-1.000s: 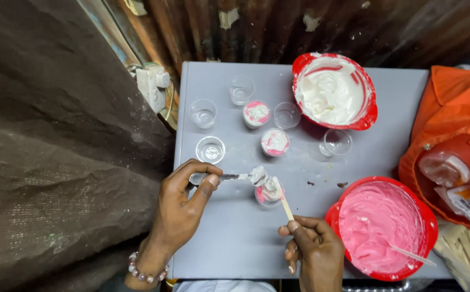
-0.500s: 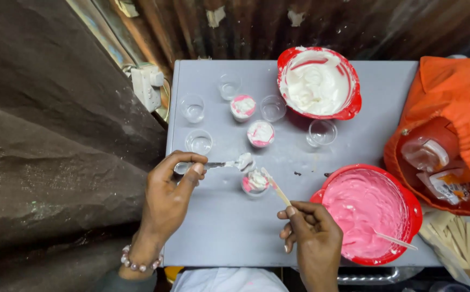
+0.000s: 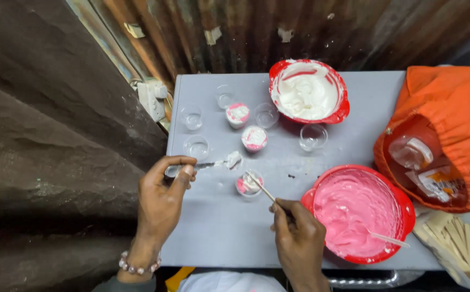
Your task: Filling small plastic cups with layers of white and pink cream using a spoon and wooden sticks
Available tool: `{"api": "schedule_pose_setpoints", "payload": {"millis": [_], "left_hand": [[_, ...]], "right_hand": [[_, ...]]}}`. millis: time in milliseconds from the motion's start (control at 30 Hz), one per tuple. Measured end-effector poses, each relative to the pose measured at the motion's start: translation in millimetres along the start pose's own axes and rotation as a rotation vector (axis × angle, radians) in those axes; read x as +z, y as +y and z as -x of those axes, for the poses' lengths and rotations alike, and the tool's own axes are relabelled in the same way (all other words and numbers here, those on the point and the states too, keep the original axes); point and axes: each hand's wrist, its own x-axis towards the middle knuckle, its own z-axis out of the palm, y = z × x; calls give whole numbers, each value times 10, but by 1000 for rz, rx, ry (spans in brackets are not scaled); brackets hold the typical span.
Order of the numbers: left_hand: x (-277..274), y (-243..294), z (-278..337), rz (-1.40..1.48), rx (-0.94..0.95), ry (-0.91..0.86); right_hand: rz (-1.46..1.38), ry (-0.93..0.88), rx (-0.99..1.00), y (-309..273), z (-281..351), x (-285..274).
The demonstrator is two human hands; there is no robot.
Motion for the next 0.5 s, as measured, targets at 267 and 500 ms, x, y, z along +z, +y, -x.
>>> {"api": "schedule_pose_setpoints", "payload": {"millis": [267, 500], "left_hand": [[96, 45, -11, 15, 100, -60], [183, 168, -149, -8, 41, -86]], "right_hand": [[-271, 151, 81, -97, -61, -683], [-198, 344, 88, 41, -125, -1193]]}}
